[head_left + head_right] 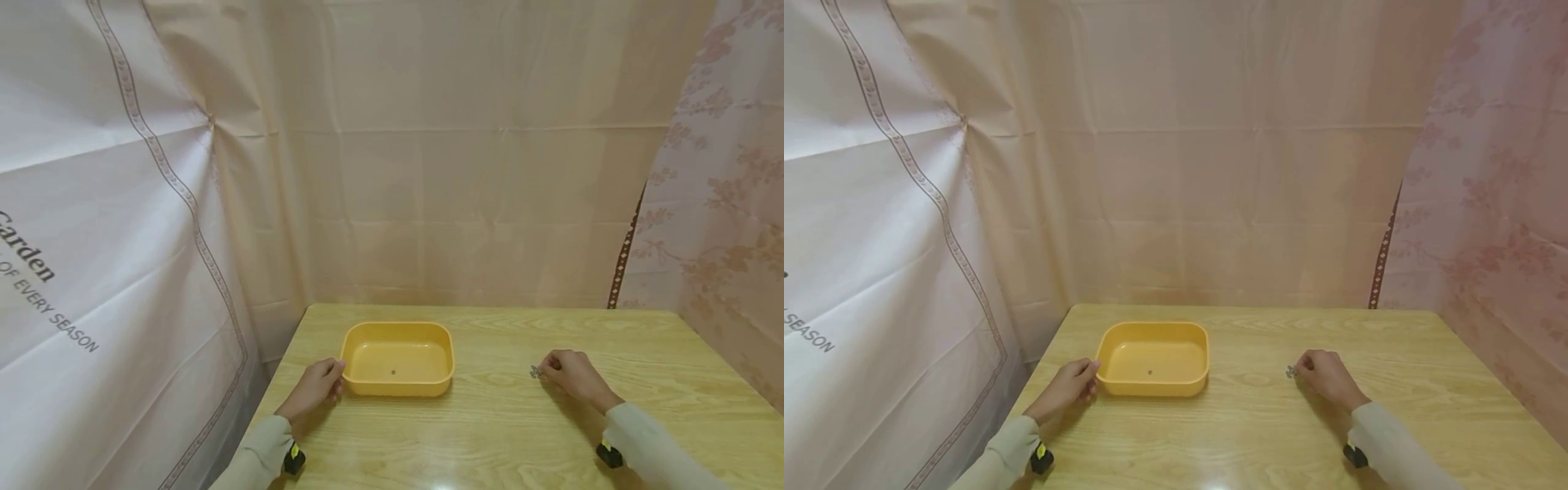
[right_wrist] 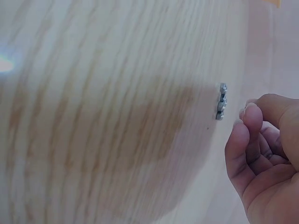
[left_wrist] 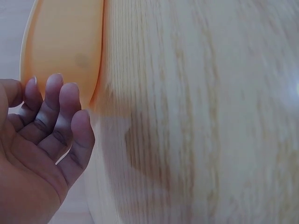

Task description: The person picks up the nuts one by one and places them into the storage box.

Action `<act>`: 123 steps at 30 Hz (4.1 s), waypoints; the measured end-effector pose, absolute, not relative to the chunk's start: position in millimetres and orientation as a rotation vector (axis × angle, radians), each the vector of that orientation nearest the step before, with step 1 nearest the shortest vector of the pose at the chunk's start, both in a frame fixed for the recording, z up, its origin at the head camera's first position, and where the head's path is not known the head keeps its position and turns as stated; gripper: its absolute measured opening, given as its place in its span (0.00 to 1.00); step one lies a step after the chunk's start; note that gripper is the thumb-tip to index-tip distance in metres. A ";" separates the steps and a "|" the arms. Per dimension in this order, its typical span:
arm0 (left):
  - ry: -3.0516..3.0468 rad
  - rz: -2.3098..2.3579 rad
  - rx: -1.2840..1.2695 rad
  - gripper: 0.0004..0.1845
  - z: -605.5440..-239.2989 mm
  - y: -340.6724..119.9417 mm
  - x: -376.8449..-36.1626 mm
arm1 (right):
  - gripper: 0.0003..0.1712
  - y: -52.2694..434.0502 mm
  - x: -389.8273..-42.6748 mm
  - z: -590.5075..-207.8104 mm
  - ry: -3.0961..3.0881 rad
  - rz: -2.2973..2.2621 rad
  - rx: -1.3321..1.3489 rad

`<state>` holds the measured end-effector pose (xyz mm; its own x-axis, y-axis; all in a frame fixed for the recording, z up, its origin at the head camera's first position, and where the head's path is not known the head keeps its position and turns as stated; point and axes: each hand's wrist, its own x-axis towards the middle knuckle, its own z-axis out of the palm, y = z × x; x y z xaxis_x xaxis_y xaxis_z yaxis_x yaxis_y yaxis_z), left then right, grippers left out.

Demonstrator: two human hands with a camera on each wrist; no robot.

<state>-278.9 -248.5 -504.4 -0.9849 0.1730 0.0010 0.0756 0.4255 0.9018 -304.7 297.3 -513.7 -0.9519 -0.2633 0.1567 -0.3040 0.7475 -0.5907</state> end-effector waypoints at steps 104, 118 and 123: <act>2.584 1.627 0.228 0.21 -507.1 -248.5 -277.0 | 0.06 150.6 -307.0 -489.1 -2.730 1.217 0.828; 2.579 1.629 0.222 0.20 -507.9 -247.3 -277.8 | 0.05 140.6 -306.4 -490.1 -2.692 1.194 0.882; 2.576 1.624 0.199 0.20 -506.8 -246.9 -277.5 | 0.03 140.1 -306.0 -490.0 -2.686 1.196 0.909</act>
<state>-277.5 -246.9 -506.8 -0.9875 0.1577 -0.0060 0.0626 0.4263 0.9024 -306.0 140.1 -490.0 -0.8238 -0.4900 0.2850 -0.5397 0.5242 -0.6587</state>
